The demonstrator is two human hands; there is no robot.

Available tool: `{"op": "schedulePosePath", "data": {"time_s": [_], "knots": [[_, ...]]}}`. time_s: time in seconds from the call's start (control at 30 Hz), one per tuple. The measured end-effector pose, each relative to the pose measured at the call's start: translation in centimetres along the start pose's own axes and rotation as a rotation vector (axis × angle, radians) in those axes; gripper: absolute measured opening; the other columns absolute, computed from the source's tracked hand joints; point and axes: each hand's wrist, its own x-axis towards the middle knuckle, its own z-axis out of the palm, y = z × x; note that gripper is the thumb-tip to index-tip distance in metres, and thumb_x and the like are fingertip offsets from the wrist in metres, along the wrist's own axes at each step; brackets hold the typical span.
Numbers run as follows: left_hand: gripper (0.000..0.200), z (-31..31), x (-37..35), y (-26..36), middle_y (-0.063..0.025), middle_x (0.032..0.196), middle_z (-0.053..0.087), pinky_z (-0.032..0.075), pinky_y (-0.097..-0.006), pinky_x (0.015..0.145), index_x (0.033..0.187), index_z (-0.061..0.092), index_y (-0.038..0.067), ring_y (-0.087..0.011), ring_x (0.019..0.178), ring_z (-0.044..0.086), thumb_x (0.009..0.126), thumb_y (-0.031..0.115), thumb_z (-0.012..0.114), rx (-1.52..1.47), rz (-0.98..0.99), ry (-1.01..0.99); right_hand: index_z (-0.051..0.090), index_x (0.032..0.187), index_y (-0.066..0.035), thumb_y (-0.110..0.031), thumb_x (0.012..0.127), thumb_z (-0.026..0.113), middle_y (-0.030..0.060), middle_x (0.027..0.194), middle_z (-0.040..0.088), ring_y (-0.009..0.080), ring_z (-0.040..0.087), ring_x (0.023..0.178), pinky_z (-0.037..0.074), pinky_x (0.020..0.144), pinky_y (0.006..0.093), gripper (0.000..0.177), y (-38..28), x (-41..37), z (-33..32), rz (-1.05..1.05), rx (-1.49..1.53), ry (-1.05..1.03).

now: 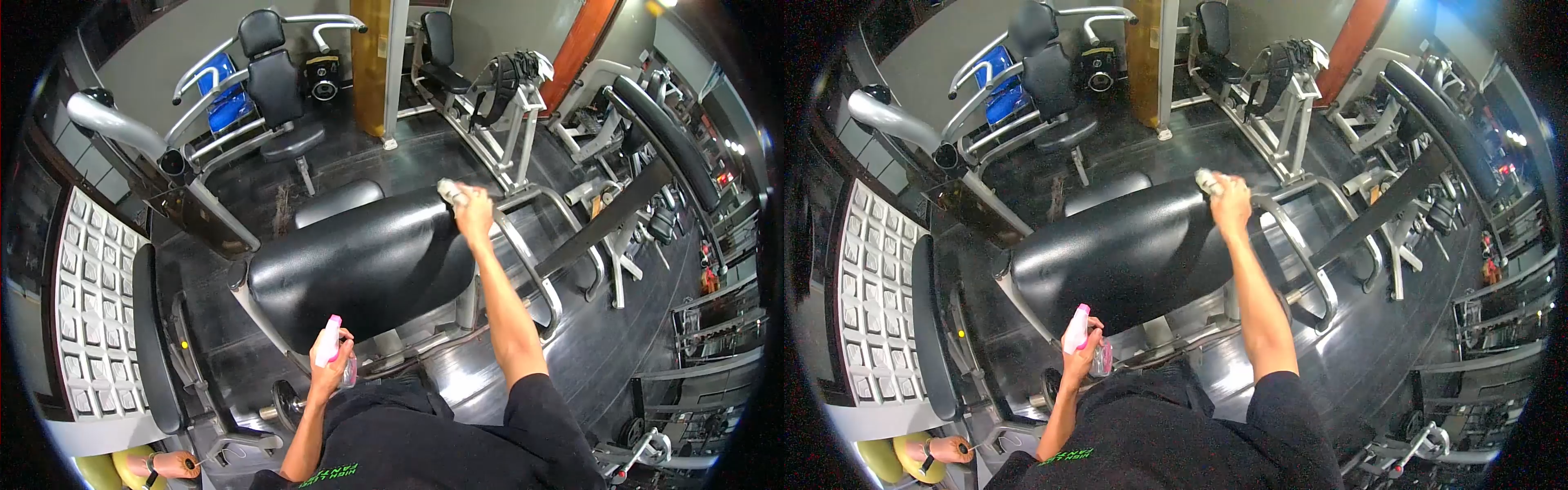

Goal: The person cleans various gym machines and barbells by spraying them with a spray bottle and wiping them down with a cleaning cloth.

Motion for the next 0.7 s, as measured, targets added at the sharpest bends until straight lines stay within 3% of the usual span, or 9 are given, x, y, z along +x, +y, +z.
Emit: {"op": "schedulePosePath", "data": {"time_s": [0.13,0.2,0.27,0.4,0.5,0.6,0.7], "knots": [[0.015,-0.3,-0.3,-0.6,-0.0040,0.086,0.058,0.050,-0.0255,0.061,0.099,0.056,0.000,-0.0089,0.064,0.057,0.086,0.005,0.062,0.035,0.008,0.037,0.060,0.121,-0.021,-0.010,0.077,0.063,0.0149,0.115,0.052,0.0354,0.052,0.107,0.046,0.090,0.0430,0.046,-2.1,-3.2,-0.1,0.085,0.024,0.028],[0.015,-0.5,-0.5,-0.8,-0.0042,0.087,0.058,0.050,-0.0255,0.061,0.099,0.055,0.000,-0.0090,0.064,0.057,0.086,0.004,0.062,0.028,-0.001,0.078,0.061,0.120,-0.019,-0.009,0.080,0.062,0.0170,0.110,0.053,0.0371,0.053,0.104,0.045,0.089,0.0438,0.041,-2.4,-6.6,-1.4,0.079,0.272,0.042],[0.015,-0.4,-0.3,-1.0,-0.0044,0.087,0.058,0.050,-0.0254,0.060,0.099,0.055,0.000,-0.0091,0.064,0.058,0.086,0.003,0.062,0.019,-0.007,0.108,0.060,0.121,-0.017,-0.007,0.080,0.062,0.0178,0.109,0.052,0.0380,0.053,0.104,0.045,0.089,0.0431,0.043,-2.9,-12.0,-1.6,0.082,0.286,0.078],[0.015,-0.2,-0.1,-1.5,-0.0048,0.089,0.059,0.049,-0.0245,0.060,0.100,0.055,0.000,-0.0090,0.064,0.059,0.086,0.002,0.061,0.019,-0.011,0.084,0.062,0.111,-0.007,-0.004,0.075,0.065,0.0182,0.109,0.054,0.0373,0.054,0.106,0.044,0.090,0.0397,0.036,-1.0,-22.7,0.1,0.312,0.417,-0.080],[0.015,0.1,0.4,-1.4,-0.0047,0.089,0.059,0.049,-0.0241,0.060,0.100,0.055,0.000,-0.0088,0.064,0.059,0.086,0.002,0.061,0.017,-0.012,0.038,0.059,0.110,-0.006,-0.002,0.074,0.064,0.0167,0.106,0.058,0.0355,0.056,0.102,0.045,0.087,0.0402,0.036,0.9,-23.5,-0.7,0.410,0.458,-0.130],[0.015,0.9,0.7,-1.3,-0.0044,0.088,0.059,0.049,-0.0240,0.060,0.100,0.056,0.001,-0.0087,0.064,0.058,0.086,0.003,0.061,0.000,-0.024,-0.010,0.058,0.114,-0.005,0.000,0.076,0.061,0.0152,0.107,0.059,0.0315,0.057,0.103,0.043,0.090,0.0374,0.039,2.0,-18.3,-1.8,0.464,0.544,0.179],[0.015,1.7,0.8,-0.5,-0.0040,0.088,0.059,0.048,-0.0240,0.060,0.100,0.056,0.001,-0.0081,0.064,0.057,0.086,0.004,0.062,0.009,-0.013,-0.048,0.057,0.120,-0.007,0.003,0.077,0.060,0.0144,0.113,0.056,0.0316,0.054,0.108,0.042,0.093,0.0382,0.044,1.1,-9.8,-4.0,0.322,0.543,0.316]]}}
